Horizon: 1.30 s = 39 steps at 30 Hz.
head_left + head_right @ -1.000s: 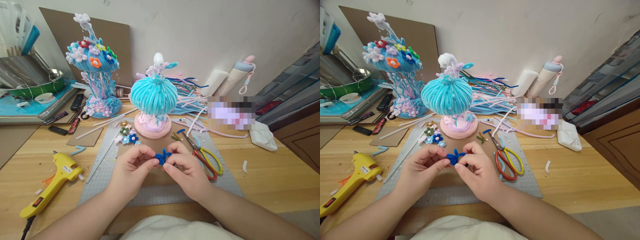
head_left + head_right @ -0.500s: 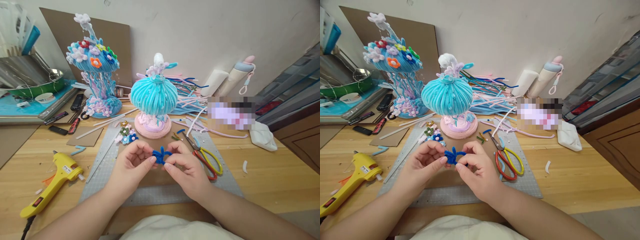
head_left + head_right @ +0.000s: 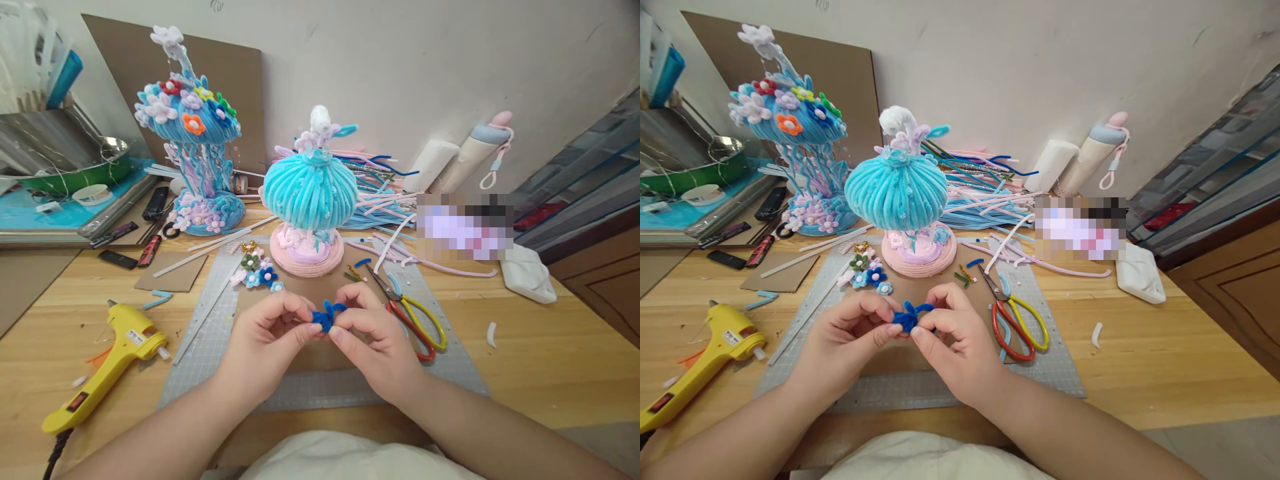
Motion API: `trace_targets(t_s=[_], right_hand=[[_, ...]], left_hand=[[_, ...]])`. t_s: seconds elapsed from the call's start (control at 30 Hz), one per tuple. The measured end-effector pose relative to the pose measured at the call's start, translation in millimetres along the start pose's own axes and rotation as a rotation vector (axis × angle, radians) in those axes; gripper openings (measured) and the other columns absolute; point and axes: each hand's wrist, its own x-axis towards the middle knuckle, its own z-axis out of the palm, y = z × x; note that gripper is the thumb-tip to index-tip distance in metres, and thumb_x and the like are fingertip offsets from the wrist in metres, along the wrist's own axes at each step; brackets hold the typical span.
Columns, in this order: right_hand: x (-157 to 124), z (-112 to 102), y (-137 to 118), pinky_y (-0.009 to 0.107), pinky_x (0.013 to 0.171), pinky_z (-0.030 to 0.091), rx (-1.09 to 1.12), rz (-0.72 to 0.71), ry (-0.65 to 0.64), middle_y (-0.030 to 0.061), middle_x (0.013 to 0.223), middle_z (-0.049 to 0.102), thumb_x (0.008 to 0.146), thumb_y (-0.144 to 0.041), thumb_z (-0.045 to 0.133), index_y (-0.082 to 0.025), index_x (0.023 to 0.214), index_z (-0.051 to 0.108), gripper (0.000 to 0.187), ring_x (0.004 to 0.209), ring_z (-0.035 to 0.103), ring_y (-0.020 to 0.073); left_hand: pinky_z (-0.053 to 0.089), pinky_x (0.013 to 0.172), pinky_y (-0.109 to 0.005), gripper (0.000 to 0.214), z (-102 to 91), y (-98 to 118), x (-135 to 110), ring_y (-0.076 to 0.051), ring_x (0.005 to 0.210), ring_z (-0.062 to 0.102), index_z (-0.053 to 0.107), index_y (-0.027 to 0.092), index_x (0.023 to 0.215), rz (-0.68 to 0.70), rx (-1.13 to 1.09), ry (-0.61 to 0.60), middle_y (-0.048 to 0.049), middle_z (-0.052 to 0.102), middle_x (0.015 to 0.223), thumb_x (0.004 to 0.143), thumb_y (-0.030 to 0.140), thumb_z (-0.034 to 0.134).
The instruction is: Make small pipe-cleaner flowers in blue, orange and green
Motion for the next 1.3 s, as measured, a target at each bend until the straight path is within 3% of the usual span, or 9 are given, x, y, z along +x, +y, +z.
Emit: trace_targets(t_s=[0.13, 0.2, 0.33, 0.47, 0.6, 0.93, 1.07, 1.17, 1.3], right_hand=[[-1, 0, 2, 0.026, 0.076, 0.044, -0.028, -0.045, -0.002, 0.0043, 0.09, 0.047, 0.084, -0.019, 0.054, -0.018, 0.076, 0.064, 0.013, 0.087, 0.051, 0.0152], [-1, 0, 2, 0.025, 0.073, 0.045, -0.059, -0.086, 0.005, 0.005, 0.096, 0.05, 0.083, -0.018, 0.055, -0.02, 0.087, 0.063, 0.009, 0.089, 0.052, 0.0157], [-2, -2, 2, 0.025, 0.07, 0.045, -0.161, -0.15, 0.063, 0.007, 0.109, 0.049, 0.083, -0.013, 0.055, -0.021, 0.103, 0.056, 0.022, 0.091, 0.053, 0.0157], [0, -2, 4, 0.027, 0.076, 0.044, -0.25, -0.237, 0.016, 0.0049, 0.094, 0.055, 0.083, -0.01, 0.055, -0.019, 0.09, 0.059, 0.012, 0.089, 0.054, 0.0149], [-1, -1, 6, 0.026, 0.069, 0.044, -0.261, -0.227, -0.008, 0.0034, 0.083, 0.057, 0.083, -0.012, 0.056, -0.019, 0.084, 0.057, 0.007, 0.078, 0.054, 0.014], [-6, 1, 2, 0.026, 0.059, 0.04, -0.284, -0.193, 0.028, 0.0008, 0.07, 0.059, 0.083, -0.015, 0.055, -0.02, 0.079, 0.055, 0.007, 0.063, 0.052, 0.0128], [-9, 2, 3, 0.023, 0.055, 0.04, -0.013, -0.066, 0.102, -0.0007, 0.071, 0.055, 0.085, -0.023, 0.054, -0.023, 0.092, 0.052, 0.008, 0.061, 0.051, 0.0118], [-3, 1, 6, 0.02, 0.046, 0.033, 0.296, 0.205, 0.171, -0.0034, 0.064, 0.047, 0.089, -0.037, 0.047, -0.022, 0.085, 0.048, 0.016, 0.053, 0.043, 0.0094], [9, 1, 9, 0.018, 0.037, 0.023, 0.517, 0.547, -0.137, -0.0065, 0.05, 0.04, 0.083, -0.051, 0.05, -0.018, 0.067, 0.044, 0.036, 0.04, 0.034, 0.006]], left_hand=[[0.052, 0.067, -0.022, 0.01, -0.6, 0, 0, -0.011, 0.07, 0.06, 0.06, 0.016, 0.071, -0.019, -0.008, -0.004, 0.0003, 0.063, 0.075, 0.07, 0.014, 0.07], [0.052, 0.067, -0.022, 0.01, -3.7, 0, 2, -0.01, 0.068, 0.06, 0.059, 0.017, 0.074, -0.04, -0.062, -0.012, 0.0013, 0.063, 0.076, 0.072, 0.016, 0.069], [0.05, 0.065, -0.019, 0.012, -9.6, 5, 5, -0.008, 0.067, 0.059, 0.056, 0.019, 0.079, -0.071, -0.149, 0.004, 0.0024, 0.06, 0.08, 0.074, 0.018, 0.067], [0.049, 0.06, -0.02, 0.013, -8.3, 6, 6, -0.008, 0.064, 0.056, 0.054, 0.018, 0.082, -0.11, -0.171, -0.026, 0.0018, 0.058, 0.079, 0.075, 0.02, 0.066], [0.048, 0.053, -0.019, 0.018, -5.3, 2, 6, -0.008, 0.059, 0.054, 0.053, 0.018, 0.081, -0.081, -0.124, -0.018, 0.0029, 0.057, 0.071, 0.072, 0.019, 0.069], [0.049, 0.059, -0.021, 0.02, 3.6, 1, 2, -0.009, 0.059, 0.057, 0.054, 0.017, 0.071, -0.129, -0.071, -0.031, 0.0029, 0.059, 0.066, 0.067, 0.019, 0.073], [0.048, 0.057, -0.021, 0.018, 1.8, 1, 3, -0.009, 0.059, 0.056, 0.054, 0.017, 0.078, -0.224, -0.142, -0.072, 0.0021, 0.059, 0.068, 0.071, 0.022, 0.07], [0.043, 0.052, -0.018, 0.014, -2.5, 2, 4, -0.008, 0.055, 0.053, 0.056, 0.017, 0.084, -0.358, -0.197, -0.166, 0.002, 0.057, 0.066, 0.075, 0.024, 0.066], [0.037, 0.05, -0.016, 0.012, -4.4, 1, 2, -0.005, 0.052, 0.049, 0.056, 0.017, 0.085, -0.469, -0.214, -0.22, 0.0031, 0.054, 0.065, 0.078, 0.025, 0.063]])
